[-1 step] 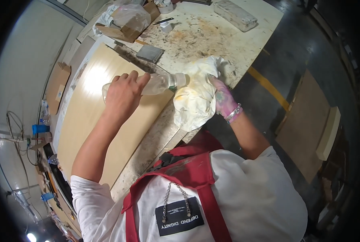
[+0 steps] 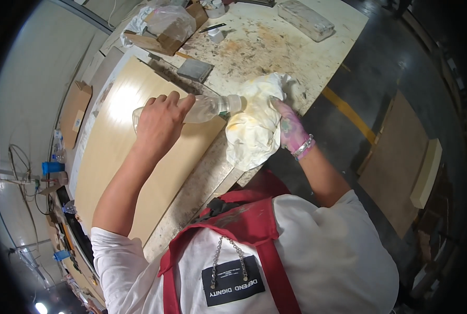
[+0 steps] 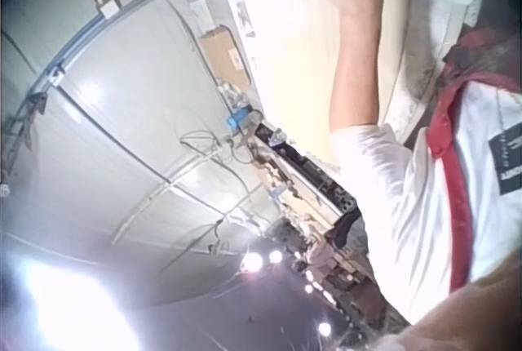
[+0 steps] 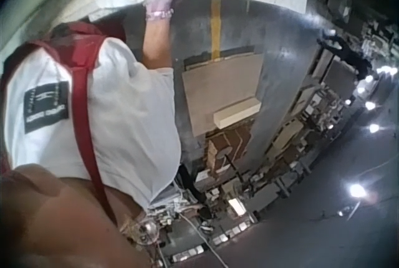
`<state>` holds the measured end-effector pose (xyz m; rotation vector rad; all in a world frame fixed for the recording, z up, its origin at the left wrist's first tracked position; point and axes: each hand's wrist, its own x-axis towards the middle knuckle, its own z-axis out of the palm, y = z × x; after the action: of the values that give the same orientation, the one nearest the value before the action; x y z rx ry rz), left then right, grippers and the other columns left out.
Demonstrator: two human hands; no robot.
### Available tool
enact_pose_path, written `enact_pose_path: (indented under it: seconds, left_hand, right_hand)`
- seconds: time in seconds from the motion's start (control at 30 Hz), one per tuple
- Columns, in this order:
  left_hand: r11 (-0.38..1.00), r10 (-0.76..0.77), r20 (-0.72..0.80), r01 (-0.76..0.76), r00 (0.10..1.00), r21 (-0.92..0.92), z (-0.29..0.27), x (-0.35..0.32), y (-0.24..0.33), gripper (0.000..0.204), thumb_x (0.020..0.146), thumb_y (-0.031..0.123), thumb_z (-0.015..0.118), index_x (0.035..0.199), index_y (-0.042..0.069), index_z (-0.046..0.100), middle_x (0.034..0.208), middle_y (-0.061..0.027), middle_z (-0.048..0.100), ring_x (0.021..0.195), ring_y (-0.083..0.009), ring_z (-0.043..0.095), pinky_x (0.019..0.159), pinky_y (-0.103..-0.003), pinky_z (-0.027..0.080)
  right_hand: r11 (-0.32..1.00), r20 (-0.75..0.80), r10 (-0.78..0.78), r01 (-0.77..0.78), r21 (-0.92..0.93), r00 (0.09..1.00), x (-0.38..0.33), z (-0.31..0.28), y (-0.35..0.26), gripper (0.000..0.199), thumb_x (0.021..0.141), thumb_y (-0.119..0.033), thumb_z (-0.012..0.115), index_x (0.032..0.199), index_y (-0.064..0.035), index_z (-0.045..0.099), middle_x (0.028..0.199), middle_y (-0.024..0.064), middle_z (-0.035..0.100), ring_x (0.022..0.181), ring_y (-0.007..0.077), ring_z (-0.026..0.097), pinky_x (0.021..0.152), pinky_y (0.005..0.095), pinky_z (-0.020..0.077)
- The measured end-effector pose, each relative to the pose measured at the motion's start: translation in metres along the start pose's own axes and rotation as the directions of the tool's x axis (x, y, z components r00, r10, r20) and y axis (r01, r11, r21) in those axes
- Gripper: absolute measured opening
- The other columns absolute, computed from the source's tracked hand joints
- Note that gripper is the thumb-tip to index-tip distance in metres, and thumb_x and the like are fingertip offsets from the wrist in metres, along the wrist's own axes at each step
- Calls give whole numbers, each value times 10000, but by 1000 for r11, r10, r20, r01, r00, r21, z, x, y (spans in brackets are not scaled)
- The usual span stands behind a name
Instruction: The person applies liquid to a cloth from a bottle and wipes wooden panels, restacks the panels on the workbench, wipes them again with the cloth, and sands a panel using a sanding block.
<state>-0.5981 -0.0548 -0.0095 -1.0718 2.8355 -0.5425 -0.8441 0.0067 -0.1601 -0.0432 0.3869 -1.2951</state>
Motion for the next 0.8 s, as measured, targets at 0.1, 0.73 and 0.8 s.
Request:
enact_pose_path:
  seconds: [0.1,0.73,0.8]
  left_hand:
    - [1000,10,18,-9,1000,-4,-1,4,-4,248,759,70,519,996,132,549,788,-62,530,743,-226,570,673,-357,446]
    - [198,-520,-32,85,854,-976,141,151,18,629,613,167,784,1147,78,464,1006,-175,600,988,-384,544,841,-413,440]
    - [78,-554,13,68,832,-995,147,151,13,621,628,165,778,1148,64,454,1005,-196,599,1010,-399,535,858,-414,435]
  right_hand:
    - [1000,-21,2,-2,2,1000,12,-8,-5,435,952,-249,417,1309,-1,404,1278,159,506,1152,282,518,996,422,410]
    - [400,163,-559,437,-806,813,30,13,-106,527,945,-308,415,1335,41,348,1283,166,484,1119,259,521,962,367,429]
    - [600,-6,-502,343,-723,865,24,-5,-97,526,942,-332,413,1324,27,373,1282,161,490,1123,265,520,963,384,426]
